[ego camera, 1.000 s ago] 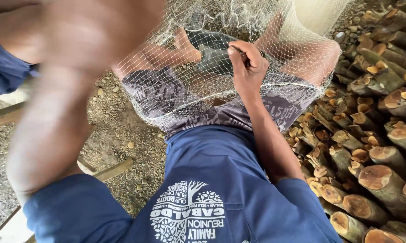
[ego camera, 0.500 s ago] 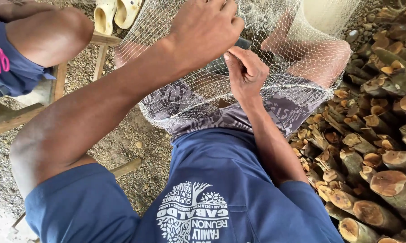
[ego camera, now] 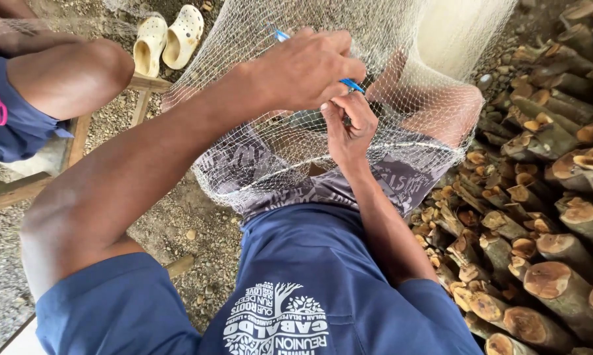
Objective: Repairing a fishing net using a netting needle to weave and tie knots in the mesh.
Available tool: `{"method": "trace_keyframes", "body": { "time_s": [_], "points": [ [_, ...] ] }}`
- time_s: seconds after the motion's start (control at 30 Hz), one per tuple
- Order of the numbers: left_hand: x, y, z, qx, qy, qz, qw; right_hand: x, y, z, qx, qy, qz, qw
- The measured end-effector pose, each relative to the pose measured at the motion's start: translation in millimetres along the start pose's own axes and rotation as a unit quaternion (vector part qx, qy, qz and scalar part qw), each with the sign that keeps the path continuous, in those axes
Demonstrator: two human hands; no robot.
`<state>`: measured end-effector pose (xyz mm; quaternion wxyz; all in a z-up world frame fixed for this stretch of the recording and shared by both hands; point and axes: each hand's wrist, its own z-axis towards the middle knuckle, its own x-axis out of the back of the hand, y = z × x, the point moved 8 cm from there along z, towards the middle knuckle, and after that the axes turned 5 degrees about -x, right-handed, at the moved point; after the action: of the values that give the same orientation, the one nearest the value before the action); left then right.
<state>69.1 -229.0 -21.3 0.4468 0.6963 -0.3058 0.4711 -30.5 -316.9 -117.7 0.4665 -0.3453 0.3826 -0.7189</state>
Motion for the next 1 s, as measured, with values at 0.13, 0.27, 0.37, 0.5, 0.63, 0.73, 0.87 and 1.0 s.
{"method": "trace_keyframes", "body": {
  "time_s": [0.13,0.27,0.37,0.5,0.63,0.73,0.87,1.0],
  "points": [
    [-17.1,-1.9,24.6,0.023,-0.027,0.012,0.999,-0.9,-4.6,9.6,-0.025,-0.022,0.007,0.999],
    [7.9,29.3,42.4,-0.042,0.125,0.114,0.985,0.7,19.6,-3.5,-0.070,-0.028,0.071,0.995],
    [61.9,66.6,39.3,-0.106,0.240,-0.013,0.965,0.6,41.6,-18.6,-0.114,-0.048,0.115,0.986],
    [119.2,103.5,25.3,-0.159,0.315,-0.095,0.931,-4.6,51.2,-21.1,-0.176,-0.066,0.100,0.977],
    [135.0,149.5,23.9,-0.181,0.330,-0.144,0.915,-4.3,45.7,-14.4,-0.222,-0.067,0.086,0.969],
    [76.5,176.2,35.5,0.026,0.068,-0.486,0.871,-3.6,45.8,-12.3,-0.266,-0.065,0.073,0.959],
    [41.6,262.2,14.7,-0.229,0.307,-0.129,0.915,-7.9,29.8,-9.9,-0.169,-0.066,0.085,0.980],
    [8.7,284.6,-1.8,-0.215,0.358,-0.097,0.903,-1.7,37.7,-12.9,-0.143,-0.051,0.051,0.987]
  ]
}}
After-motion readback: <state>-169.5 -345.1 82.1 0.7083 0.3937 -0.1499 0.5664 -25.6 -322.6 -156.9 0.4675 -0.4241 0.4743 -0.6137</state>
